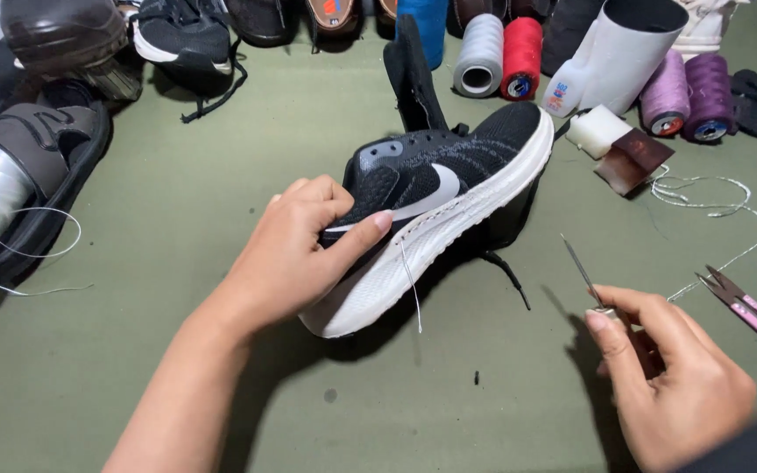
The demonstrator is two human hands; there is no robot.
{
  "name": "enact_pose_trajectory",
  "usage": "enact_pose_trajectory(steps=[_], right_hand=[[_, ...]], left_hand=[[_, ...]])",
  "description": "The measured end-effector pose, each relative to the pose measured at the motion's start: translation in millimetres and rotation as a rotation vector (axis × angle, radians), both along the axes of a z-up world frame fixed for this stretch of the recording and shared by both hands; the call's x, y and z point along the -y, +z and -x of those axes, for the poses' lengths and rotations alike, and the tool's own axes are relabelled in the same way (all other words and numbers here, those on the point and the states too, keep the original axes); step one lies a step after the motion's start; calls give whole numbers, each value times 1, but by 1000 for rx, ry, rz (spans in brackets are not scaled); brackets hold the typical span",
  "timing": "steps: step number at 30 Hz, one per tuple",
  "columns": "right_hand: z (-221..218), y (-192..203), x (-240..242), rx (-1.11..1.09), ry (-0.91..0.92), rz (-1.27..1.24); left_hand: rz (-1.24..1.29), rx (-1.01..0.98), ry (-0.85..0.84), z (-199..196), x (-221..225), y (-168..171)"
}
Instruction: Hand-sewing the toe section of a sneaker to its sole using a stitching awl.
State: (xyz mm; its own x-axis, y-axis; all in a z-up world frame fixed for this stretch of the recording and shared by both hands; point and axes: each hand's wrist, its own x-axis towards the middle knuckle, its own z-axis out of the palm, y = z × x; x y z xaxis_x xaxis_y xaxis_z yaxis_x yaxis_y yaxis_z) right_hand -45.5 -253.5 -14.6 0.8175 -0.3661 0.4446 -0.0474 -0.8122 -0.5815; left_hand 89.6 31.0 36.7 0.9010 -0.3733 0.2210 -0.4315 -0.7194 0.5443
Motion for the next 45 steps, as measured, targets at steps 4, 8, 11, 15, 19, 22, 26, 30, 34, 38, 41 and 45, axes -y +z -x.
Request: enact_pose_trajectory(steps=[4,8,11,15,19,22,26,30,34,38,41,45], right_hand=[[3,15,-27,-85,20,-19],[3,16,-42,-183,73,-25],[2,18,-52,-244,73,-190],[-5,-2,-55,-272,169,-863],[-1,0,-59,-286,225,-1006],[3,7,-55,-226,312,-913],[7,10,-51,-274,250,-711],[12,13,-43,-256,237,-337],[14,28,-50,-132,253,-257],[18,37,-60,-148,170,-398],[21,48,-69,-90,140,-327],[16,54,-68,64,295,-161]], left_hand=[[-101,-211,56,2,0,21],[-184,27,35,8,5,27],[-233,265,54,16,12,26],[-421,75,91,23,22,33],[-378,-189,123,23,25,45],[-329,-259,93,23,17,57],[-247,-558,179,28,15,70],[-240,-624,198,30,16,72],[-232,-616,199,24,13,65],[-162,-590,197,23,12,63],[-159,-600,210,26,12,65],[-159,-643,211,26,13,65]])
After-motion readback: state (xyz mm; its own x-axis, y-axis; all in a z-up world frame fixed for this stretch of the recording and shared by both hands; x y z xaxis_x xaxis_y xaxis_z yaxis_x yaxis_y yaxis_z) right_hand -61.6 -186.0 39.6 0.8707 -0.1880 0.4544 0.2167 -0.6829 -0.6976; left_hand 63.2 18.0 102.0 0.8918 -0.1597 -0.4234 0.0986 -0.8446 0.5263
